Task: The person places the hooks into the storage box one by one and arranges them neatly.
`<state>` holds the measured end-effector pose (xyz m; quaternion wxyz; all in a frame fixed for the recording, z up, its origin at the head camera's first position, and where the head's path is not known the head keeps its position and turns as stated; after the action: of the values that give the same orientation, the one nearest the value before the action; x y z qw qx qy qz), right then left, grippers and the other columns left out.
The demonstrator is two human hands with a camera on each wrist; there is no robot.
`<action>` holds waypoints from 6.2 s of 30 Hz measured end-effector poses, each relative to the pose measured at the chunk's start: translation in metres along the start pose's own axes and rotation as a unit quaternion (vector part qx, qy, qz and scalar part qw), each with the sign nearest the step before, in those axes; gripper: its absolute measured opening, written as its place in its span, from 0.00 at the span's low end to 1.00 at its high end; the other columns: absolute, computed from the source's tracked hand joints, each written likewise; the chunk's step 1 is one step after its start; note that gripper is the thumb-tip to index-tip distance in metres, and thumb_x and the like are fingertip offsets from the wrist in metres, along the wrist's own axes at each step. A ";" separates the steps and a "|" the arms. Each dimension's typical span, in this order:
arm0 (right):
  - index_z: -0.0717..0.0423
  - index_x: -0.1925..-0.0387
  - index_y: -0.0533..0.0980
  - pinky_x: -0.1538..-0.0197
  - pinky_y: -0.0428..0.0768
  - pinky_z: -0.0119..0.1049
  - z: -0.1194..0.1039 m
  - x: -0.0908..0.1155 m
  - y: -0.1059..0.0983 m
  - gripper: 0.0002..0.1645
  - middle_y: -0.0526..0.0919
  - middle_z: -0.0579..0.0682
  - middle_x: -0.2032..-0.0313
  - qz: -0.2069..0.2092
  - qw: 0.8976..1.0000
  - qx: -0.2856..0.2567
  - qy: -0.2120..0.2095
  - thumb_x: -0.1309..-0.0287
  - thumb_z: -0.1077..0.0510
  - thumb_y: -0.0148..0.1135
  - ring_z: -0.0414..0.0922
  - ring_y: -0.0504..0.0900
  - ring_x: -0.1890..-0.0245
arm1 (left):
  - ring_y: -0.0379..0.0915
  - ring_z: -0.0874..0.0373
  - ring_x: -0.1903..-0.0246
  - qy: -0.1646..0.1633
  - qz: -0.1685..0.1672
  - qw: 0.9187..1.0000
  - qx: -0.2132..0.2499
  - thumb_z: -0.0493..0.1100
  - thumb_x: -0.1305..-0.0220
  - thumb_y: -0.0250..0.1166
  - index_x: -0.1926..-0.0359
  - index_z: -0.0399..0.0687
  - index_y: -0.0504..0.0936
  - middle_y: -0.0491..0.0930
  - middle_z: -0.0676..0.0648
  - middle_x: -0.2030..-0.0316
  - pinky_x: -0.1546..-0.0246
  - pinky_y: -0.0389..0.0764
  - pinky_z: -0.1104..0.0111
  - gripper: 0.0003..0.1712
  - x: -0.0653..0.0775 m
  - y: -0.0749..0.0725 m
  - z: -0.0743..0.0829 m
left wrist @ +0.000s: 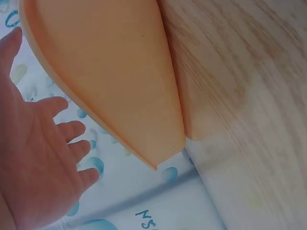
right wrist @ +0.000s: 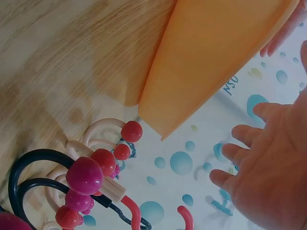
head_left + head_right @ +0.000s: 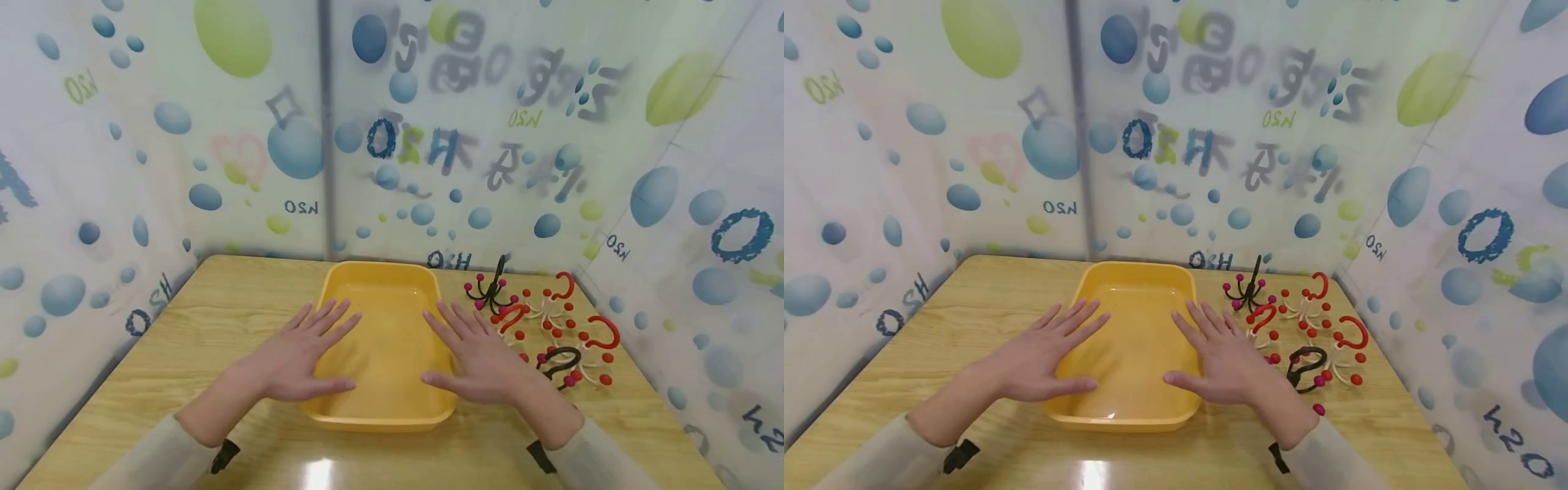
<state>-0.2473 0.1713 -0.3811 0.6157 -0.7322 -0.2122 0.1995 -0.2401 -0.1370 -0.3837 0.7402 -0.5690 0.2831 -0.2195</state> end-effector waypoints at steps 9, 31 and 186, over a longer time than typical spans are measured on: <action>0.45 0.15 0.65 0.25 0.77 0.64 0.002 0.013 -0.017 0.47 0.69 0.53 0.17 0.067 0.997 -0.016 -0.043 0.26 0.37 0.70 0.59 0.75 0.22 | 0.73 0.35 0.25 -0.039 0.082 0.994 0.063 0.58 0.21 0.68 0.17 0.46 0.68 0.73 0.38 0.22 0.26 0.75 0.38 0.41 0.006 -0.010 -0.032; 0.38 0.19 0.71 0.42 0.91 0.54 0.020 0.061 -0.043 0.36 0.78 0.47 0.24 0.120 0.991 -0.050 -0.012 0.23 0.46 0.69 0.50 0.88 0.38 | 0.54 0.32 0.16 -0.147 -0.087 0.962 0.211 0.69 0.13 0.46 0.09 0.62 0.43 0.52 0.39 0.12 0.19 0.60 0.33 0.45 0.028 0.024 -0.089; 0.49 0.39 0.86 0.47 0.91 0.49 -0.004 -0.137 -0.074 0.14 0.93 0.54 0.54 0.116 0.948 -0.296 0.030 0.19 0.54 0.64 0.51 0.91 0.58 | 0.67 0.25 0.23 -0.168 -0.121 0.955 0.211 0.72 0.15 0.46 0.10 0.74 0.38 0.73 0.29 0.24 0.22 0.61 0.28 0.45 0.026 0.027 -0.092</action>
<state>-0.3636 0.1029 -0.3035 0.3498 -0.9068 -0.1568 0.1751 -0.2821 -0.2125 -0.4320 0.8483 -0.4586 0.0308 -0.2629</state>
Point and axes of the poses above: each hand's wrist, its own x-axis away from the middle knuckle, its own y-axis out of the palm, z = x × y, the point moved 5 cm from there along -x, towards the middle knuckle
